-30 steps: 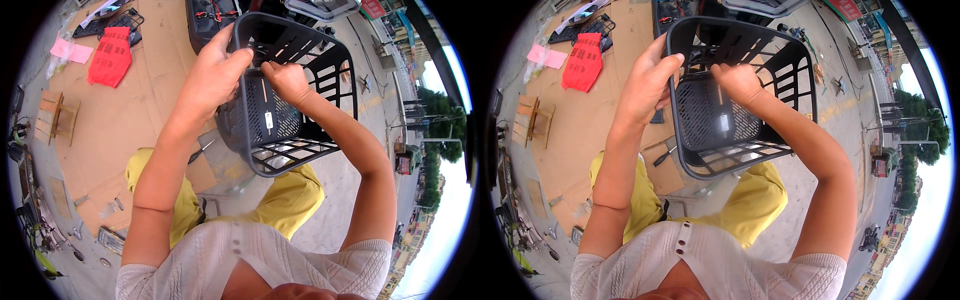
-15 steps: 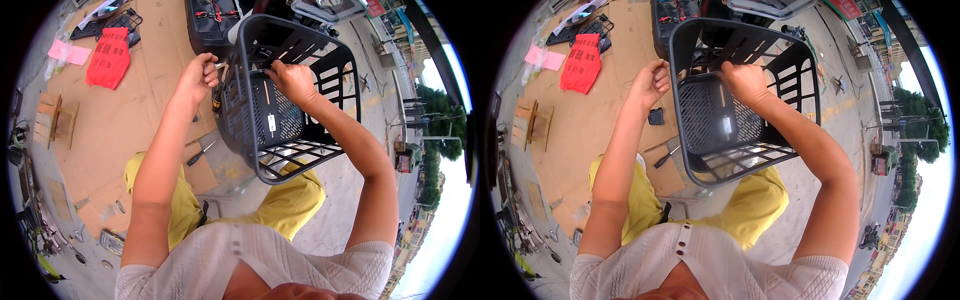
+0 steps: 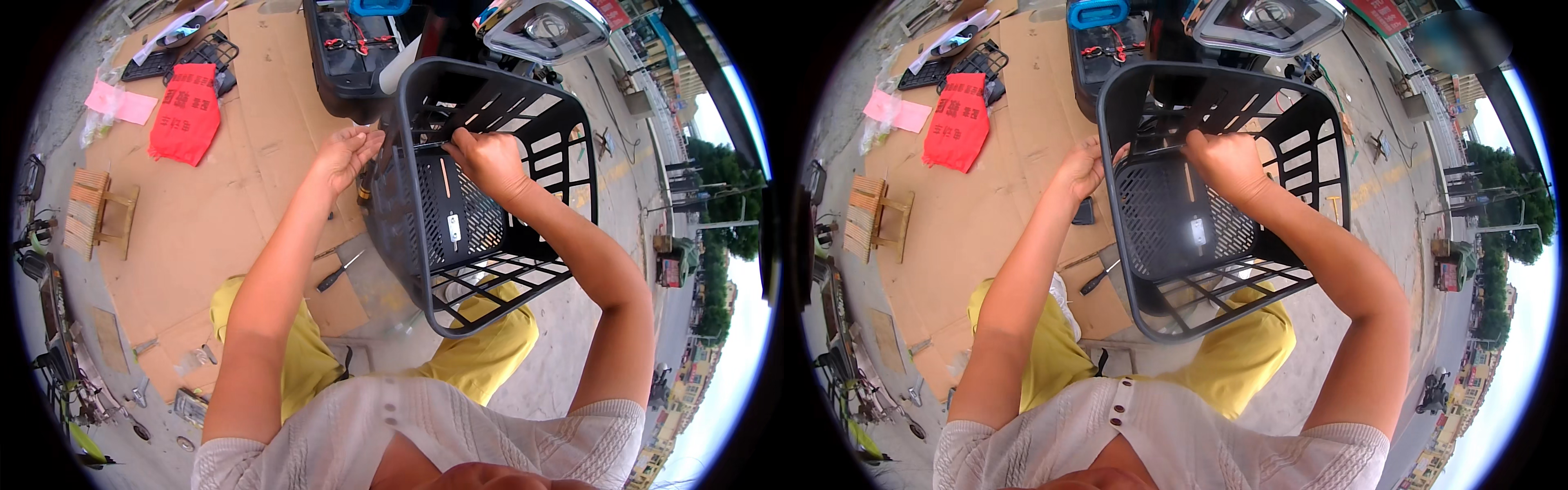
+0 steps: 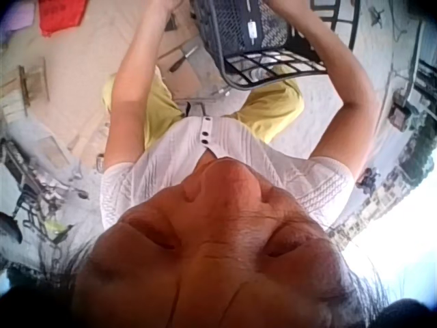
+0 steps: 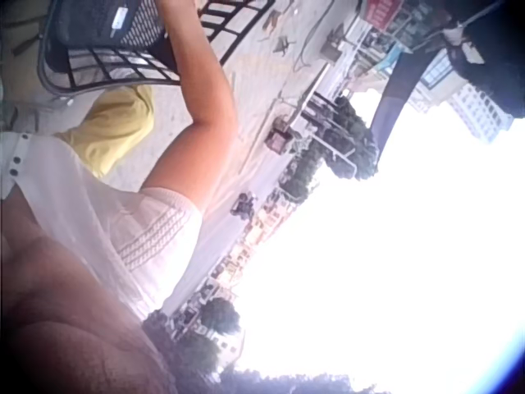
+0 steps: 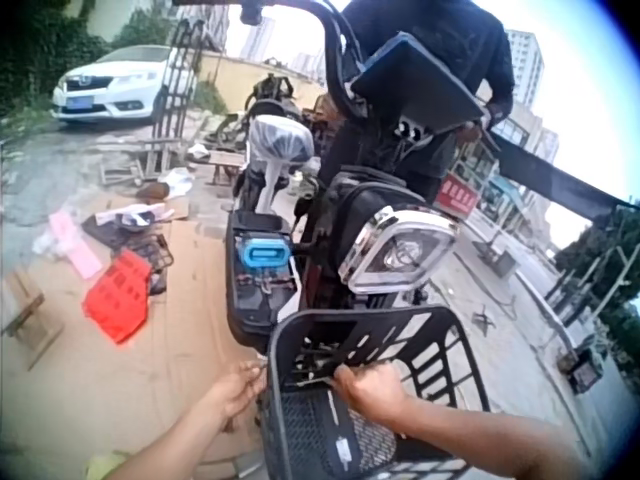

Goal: The person sits on the ground and uses a screwdriver to tighten screws on a black plastic basket attached to a scooter. They handle small metal parts and fasteners while securing the basket to the vehicle frame.

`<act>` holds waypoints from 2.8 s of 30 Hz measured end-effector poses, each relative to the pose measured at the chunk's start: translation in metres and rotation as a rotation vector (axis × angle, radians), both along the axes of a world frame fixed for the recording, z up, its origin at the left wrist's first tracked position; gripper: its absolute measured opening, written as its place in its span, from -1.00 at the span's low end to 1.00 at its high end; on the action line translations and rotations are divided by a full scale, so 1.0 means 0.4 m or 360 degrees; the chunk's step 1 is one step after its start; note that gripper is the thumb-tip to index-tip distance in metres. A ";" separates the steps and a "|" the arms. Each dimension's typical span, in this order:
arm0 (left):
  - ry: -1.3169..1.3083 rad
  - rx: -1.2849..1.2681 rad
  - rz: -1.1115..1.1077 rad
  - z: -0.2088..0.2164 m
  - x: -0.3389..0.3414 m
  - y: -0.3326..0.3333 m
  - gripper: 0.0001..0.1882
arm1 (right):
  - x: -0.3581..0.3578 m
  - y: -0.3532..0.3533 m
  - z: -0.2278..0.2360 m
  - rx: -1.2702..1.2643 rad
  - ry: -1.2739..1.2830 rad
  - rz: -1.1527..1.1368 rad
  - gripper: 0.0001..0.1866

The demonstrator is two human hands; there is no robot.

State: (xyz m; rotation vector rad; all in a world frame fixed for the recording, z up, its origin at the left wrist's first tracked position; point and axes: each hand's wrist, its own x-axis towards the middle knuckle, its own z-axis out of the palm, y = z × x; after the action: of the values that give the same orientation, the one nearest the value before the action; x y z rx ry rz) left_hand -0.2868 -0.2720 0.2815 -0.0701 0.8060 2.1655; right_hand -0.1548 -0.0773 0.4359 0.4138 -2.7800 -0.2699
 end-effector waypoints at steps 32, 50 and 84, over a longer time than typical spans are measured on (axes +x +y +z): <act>0.0229 0.0671 0.0326 -0.028 0.123 0.103 -0.75 | -0.003 0.002 -0.013 -0.0191 -0.0136 -0.0077 -0.85; 0.0076 0.0444 -0.0160 0.064 0.059 0.089 -0.70 | -0.015 -0.038 0.027 -0.0070 -0.0140 -0.0081 -0.83; 0.2142 -0.0689 -0.0817 0.308 -0.044 0.127 -0.80 | 0.006 0.038 -0.004 -0.0138 -0.0070 0.0142 -0.78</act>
State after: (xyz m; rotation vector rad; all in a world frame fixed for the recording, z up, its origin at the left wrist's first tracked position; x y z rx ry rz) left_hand -0.3046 -0.2213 0.4046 1.3285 1.7427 1.2950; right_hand -0.1524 -0.0621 0.4341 0.5268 -2.7945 -0.1208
